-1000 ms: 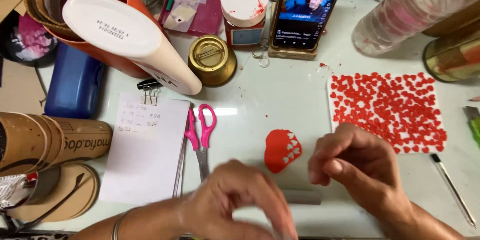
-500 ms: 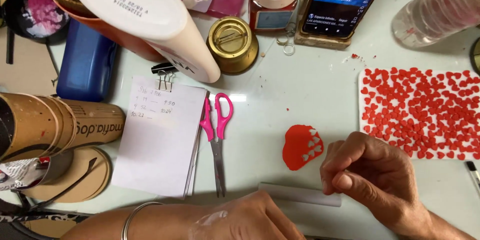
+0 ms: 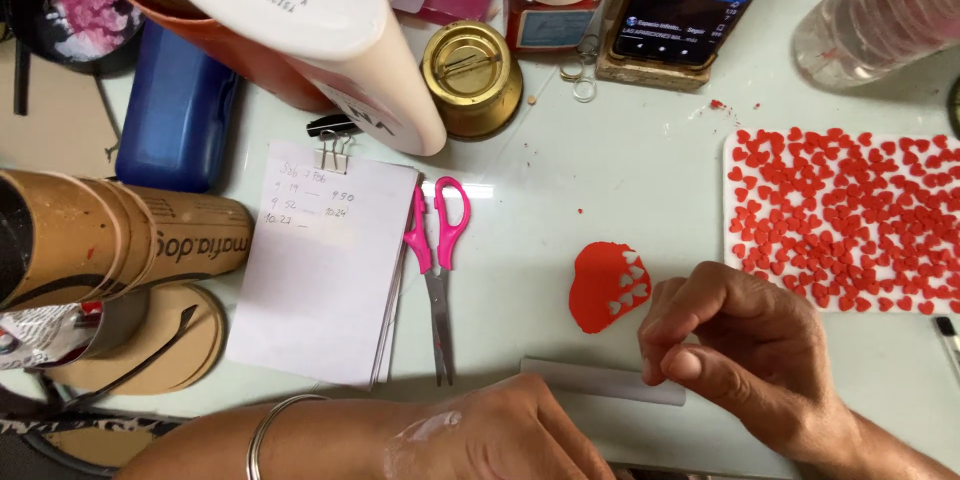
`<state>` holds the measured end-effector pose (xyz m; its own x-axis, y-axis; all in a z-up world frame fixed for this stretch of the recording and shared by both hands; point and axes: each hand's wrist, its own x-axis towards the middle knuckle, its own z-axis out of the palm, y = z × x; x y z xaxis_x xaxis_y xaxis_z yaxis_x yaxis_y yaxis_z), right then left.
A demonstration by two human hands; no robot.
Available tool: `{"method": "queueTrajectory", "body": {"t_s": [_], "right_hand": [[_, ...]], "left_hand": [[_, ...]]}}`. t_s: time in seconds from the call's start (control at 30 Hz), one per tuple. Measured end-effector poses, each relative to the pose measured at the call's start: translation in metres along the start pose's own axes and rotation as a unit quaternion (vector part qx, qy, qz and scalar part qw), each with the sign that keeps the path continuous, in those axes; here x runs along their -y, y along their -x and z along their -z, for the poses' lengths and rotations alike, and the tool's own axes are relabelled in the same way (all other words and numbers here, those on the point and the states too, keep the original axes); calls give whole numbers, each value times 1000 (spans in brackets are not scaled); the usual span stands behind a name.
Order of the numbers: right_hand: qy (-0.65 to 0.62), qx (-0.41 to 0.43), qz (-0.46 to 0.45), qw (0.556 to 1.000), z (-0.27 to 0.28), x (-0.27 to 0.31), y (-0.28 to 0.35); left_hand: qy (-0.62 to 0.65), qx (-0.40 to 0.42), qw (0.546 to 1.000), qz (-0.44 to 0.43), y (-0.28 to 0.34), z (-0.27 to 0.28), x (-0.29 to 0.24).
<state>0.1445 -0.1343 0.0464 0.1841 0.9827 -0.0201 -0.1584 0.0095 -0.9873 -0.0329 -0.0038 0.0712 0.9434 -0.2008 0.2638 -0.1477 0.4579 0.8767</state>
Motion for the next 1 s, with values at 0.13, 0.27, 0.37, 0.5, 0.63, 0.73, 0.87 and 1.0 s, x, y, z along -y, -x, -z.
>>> {"method": "queueTrajectory", "body": {"t_s": [0.13, 0.27, 0.37, 0.5, 0.63, 0.73, 0.87, 1.0], "right_hand": [[33, 7, 98, 995, 2, -9, -1], [195, -3, 191, 962, 4, -13, -3], [281, -26, 175, 943, 3, -15, -5], [298, -58, 87, 949, 4, -21, -11], [321, -67, 110, 938, 5, -21, -12], [279, -80, 60, 955, 4, -23, -12], [213, -92, 3, 973, 6, -27, -12], [192, -98, -31, 976, 6, -25, -12]], "left_hand": [[-4, -41, 999, -11, 1, 1, 21], [-109, -304, 945, 55, -13, 10, 38], [-158, -439, 880, 92, -17, 17, 55], [-101, -445, 889, 42, -18, 25, 67], [-85, -433, 897, 24, -18, 27, 67], [-33, -434, 900, 18, -17, 29, 72], [2, -442, 896, 32, -18, 31, 71], [-19, -433, 900, 39, -18, 31, 69]]}}
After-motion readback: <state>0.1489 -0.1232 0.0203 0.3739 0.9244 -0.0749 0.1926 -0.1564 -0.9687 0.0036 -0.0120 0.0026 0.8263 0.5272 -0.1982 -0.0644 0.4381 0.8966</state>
